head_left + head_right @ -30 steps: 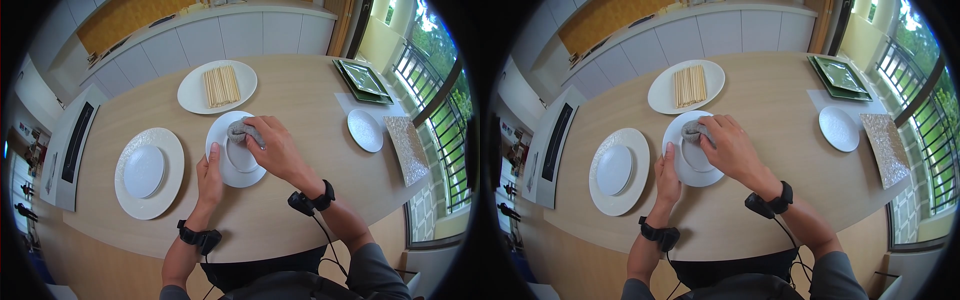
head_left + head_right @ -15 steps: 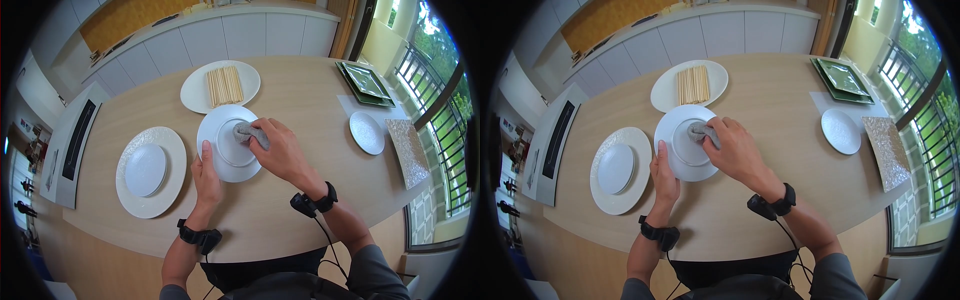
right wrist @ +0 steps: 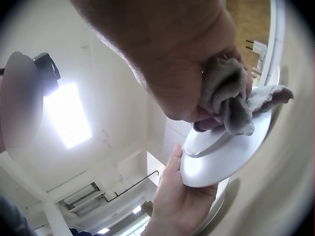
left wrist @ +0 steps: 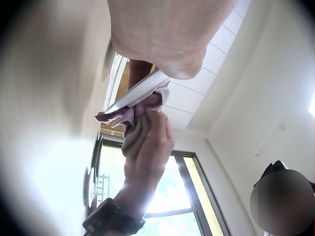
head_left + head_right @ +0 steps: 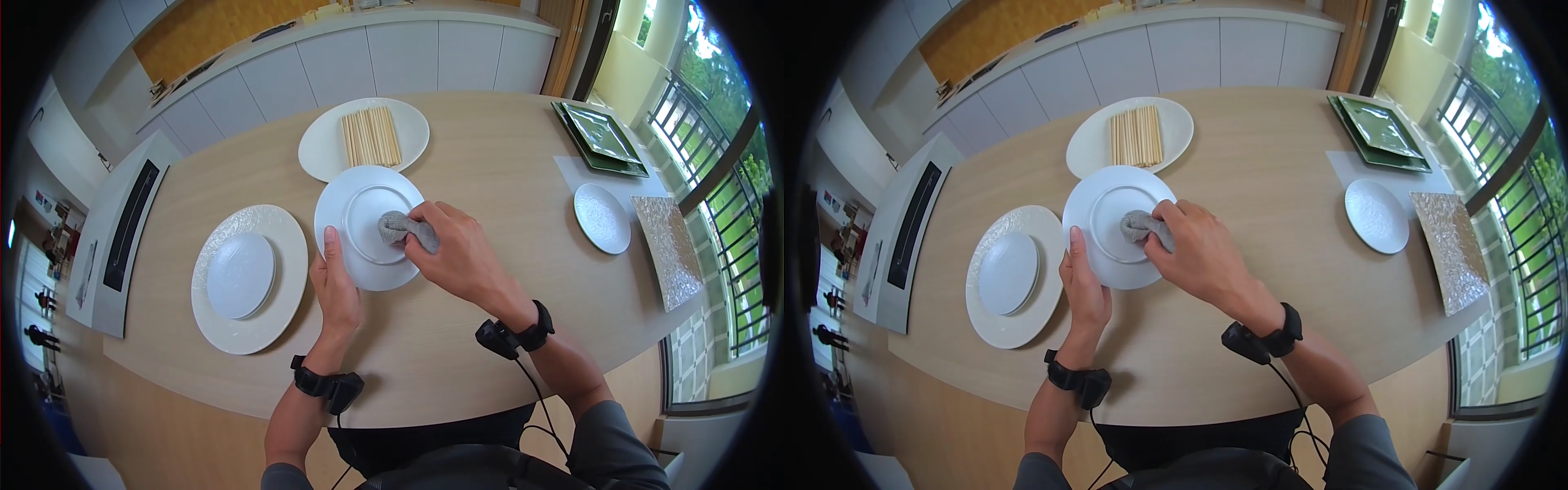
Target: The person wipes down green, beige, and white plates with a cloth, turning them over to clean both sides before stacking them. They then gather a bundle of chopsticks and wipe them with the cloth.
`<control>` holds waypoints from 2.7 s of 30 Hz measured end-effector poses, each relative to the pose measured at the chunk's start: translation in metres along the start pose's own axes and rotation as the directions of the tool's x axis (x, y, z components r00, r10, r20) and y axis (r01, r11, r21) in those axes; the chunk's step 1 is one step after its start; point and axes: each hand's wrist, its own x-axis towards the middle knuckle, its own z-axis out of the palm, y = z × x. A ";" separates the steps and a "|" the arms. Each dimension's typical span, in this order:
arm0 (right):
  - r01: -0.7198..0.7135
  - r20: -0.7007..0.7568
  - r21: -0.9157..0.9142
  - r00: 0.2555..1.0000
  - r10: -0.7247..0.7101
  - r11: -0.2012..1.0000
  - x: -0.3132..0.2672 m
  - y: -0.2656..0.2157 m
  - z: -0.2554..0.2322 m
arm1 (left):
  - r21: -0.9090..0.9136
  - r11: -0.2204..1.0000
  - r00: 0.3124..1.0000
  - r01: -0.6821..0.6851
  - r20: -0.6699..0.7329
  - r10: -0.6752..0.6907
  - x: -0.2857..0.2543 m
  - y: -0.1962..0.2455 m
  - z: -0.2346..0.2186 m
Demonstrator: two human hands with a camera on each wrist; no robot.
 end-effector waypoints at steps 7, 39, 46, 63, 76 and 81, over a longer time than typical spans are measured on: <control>0.051 -0.060 0.051 0.997 -0.048 0.997 0.001 0.002 0.000 | 0.002 1.000 1.000 -0.009 0.012 0.009 0.000 0.003 -0.002; 0.202 0.031 0.086 0.978 -0.205 0.976 -0.002 -0.004 0.000 | 0.030 0.999 0.997 0.023 0.074 -0.025 0.001 -0.005 -0.006; 0.355 -0.004 0.145 0.934 -0.358 0.924 0.001 0.002 0.009 | 0.004 0.995 0.983 0.099 0.156 -0.098 -0.002 -0.008 -0.005; 0.044 0.196 0.375 0.972 -0.126 0.926 -0.002 -0.013 -0.004 | 0.043 0.999 1.000 -0.027 -0.012 0.028 0.006 0.002 -0.010; -0.659 0.586 0.751 0.695 0.417 0.043 0.010 0.042 0.018 | 0.360 0.895 0.959 -0.262 -0.005 0.282 0.004 0.013 -0.008; -0.673 0.634 0.736 0.722 0.276 0.070 0.013 0.055 0.014 | 0.530 0.764 0.929 -0.369 0.182 0.322 0.003 0.016 -0.007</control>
